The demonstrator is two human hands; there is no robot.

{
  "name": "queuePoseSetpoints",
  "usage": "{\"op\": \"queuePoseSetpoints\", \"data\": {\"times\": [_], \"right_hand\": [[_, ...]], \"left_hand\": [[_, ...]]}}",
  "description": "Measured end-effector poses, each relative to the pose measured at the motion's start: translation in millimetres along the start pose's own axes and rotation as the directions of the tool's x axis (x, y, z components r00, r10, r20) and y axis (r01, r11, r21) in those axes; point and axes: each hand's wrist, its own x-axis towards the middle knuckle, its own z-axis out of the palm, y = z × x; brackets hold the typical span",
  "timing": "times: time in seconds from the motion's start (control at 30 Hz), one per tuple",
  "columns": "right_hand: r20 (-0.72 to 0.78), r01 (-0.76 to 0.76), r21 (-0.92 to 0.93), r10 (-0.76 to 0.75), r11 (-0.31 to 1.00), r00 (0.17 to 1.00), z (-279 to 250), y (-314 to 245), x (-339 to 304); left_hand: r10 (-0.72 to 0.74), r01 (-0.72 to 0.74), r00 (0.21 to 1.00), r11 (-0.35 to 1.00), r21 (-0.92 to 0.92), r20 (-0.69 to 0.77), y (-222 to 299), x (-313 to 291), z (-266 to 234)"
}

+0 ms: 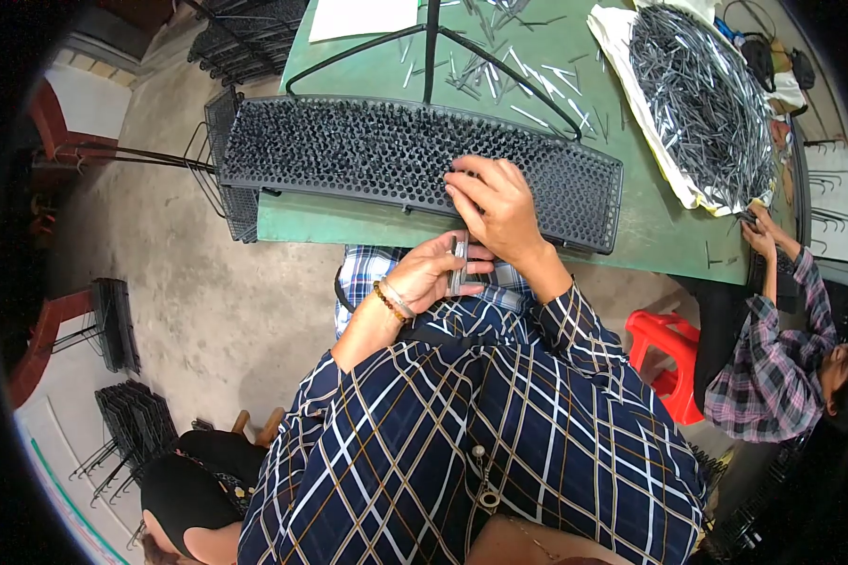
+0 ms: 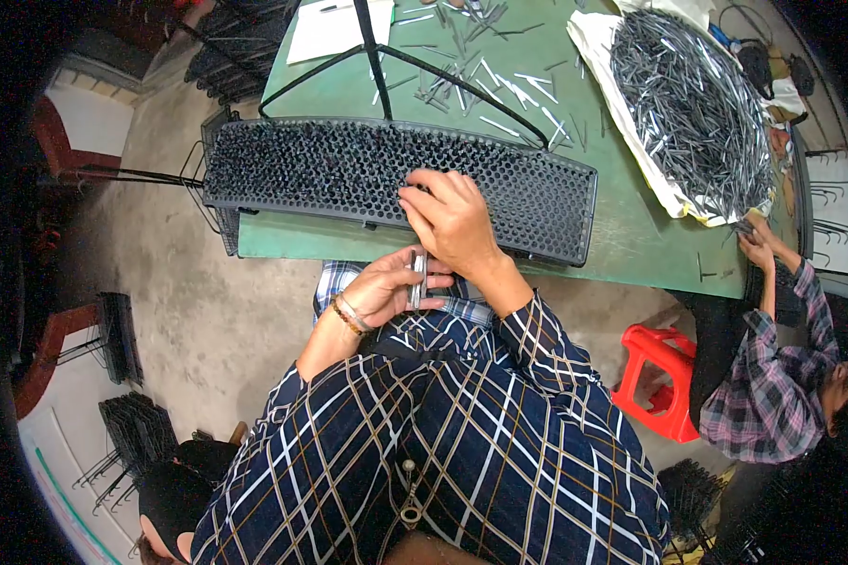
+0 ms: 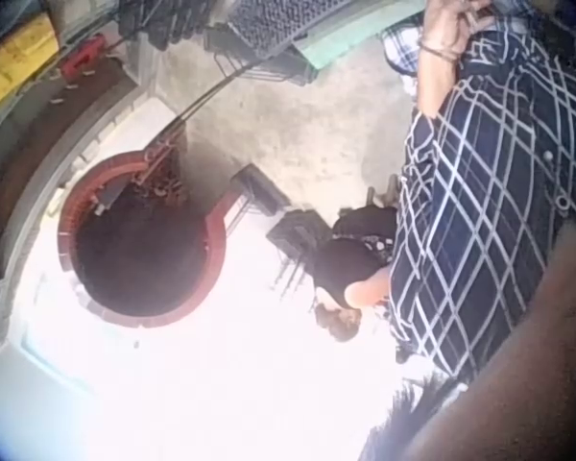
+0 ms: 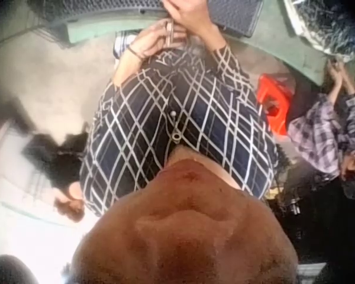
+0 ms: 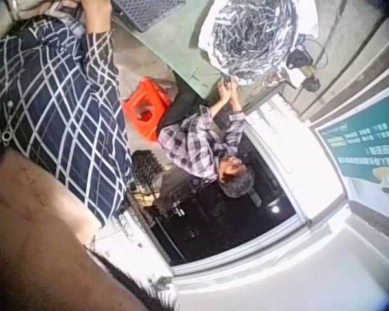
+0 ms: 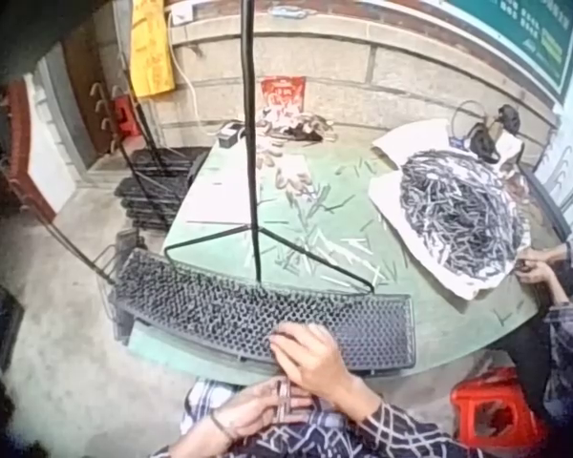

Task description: Pick up thin metal pins and insert them into a mesh grid panel.

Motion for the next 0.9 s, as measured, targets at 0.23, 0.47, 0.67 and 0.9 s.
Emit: {"op": "queuePoseSetpoints", "data": {"times": [0.23,0.47,0.67,0.9], "right_hand": [[0.013,-0.104,0.014,0.104,0.994,0.995,-12.3,-8.7,-0.5],[0.464,-0.673,0.269,0.519,0.689,0.718,-40.7,-22.2,-9.7],[0.29,-0.686,0.525,0.652,0.504,0.701,-24.9,-17.7,3.0],[0.04,-0.399,0.359,0.414,0.844,0.91,5.3,-13.7,8.3]], "left_hand": [[0.078,-0.078,0.997,0.997,-0.007,0.028,2.7,0.3,2.1],[0.153,-0.156,0.986,0.987,0.041,0.064,9.4,-3.3,11.2],[0.034,-0.033,0.994,0.999,-0.01,0.105,-2.2,2.1,-4.2],[0.002,0.0,0.998,1.0,-0.03,0.068,-6.7,4.8,-4.7]]}}
